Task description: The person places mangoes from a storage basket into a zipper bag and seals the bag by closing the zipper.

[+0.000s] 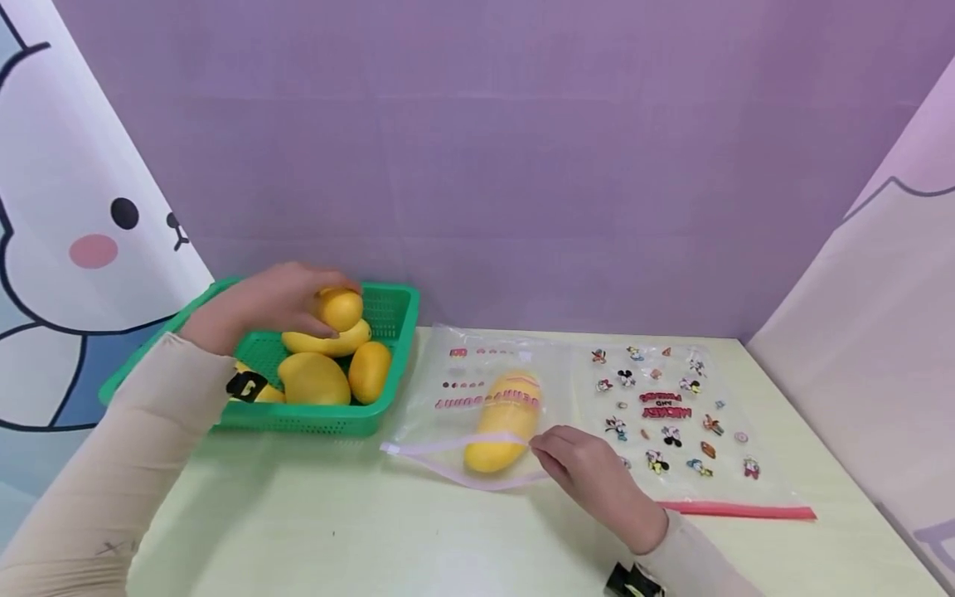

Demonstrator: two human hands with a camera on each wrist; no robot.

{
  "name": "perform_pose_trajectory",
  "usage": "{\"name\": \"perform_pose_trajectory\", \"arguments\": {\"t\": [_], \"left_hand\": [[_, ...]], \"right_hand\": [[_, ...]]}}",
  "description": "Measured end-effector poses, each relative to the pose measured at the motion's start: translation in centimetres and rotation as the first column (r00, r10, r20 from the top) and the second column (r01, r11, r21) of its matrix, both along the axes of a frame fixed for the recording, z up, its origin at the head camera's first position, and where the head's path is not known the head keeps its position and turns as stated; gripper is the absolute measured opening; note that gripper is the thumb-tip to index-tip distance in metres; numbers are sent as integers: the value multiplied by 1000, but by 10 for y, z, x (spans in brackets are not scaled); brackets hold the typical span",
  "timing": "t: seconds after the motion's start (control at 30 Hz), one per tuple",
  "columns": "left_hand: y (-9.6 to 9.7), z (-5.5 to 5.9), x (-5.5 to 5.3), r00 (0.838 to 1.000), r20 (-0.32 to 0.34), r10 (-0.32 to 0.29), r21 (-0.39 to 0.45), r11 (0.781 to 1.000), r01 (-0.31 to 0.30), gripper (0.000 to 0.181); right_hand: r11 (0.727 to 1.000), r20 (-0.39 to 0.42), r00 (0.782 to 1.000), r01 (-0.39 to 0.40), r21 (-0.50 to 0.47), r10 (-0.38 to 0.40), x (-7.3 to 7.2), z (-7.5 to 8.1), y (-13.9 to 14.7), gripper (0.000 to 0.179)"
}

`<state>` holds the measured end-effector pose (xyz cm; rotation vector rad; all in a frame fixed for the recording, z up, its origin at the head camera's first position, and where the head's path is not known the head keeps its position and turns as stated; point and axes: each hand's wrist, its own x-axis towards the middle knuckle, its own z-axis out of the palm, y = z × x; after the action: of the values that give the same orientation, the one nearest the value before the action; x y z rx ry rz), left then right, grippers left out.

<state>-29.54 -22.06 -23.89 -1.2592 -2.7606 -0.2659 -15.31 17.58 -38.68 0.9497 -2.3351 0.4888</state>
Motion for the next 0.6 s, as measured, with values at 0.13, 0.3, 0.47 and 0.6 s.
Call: {"name": "perform_pose_trajectory", "arguments": {"t": [0.13,0.3,0.47,0.6], "left_hand": [[14,2,10,999,-17,-37,-24,999,37,48],[28,1,19,996,-43,-84,-46,996,82,49],[38,0,29,996,-35,-86,-68,994,83,53],[44,0,36,998,-15,-66,-76,995,64,53]], "right_hand": [[1000,18,1000,9,10,-9,0,2,0,19],[1000,10,1000,5,1,-5,-1,1,-1,19],[1000,-15,1000,-8,-5,8,-1,0,-2,20],[1000,-14,1000,-9,-8,9,-1,1,-3,20]]}}
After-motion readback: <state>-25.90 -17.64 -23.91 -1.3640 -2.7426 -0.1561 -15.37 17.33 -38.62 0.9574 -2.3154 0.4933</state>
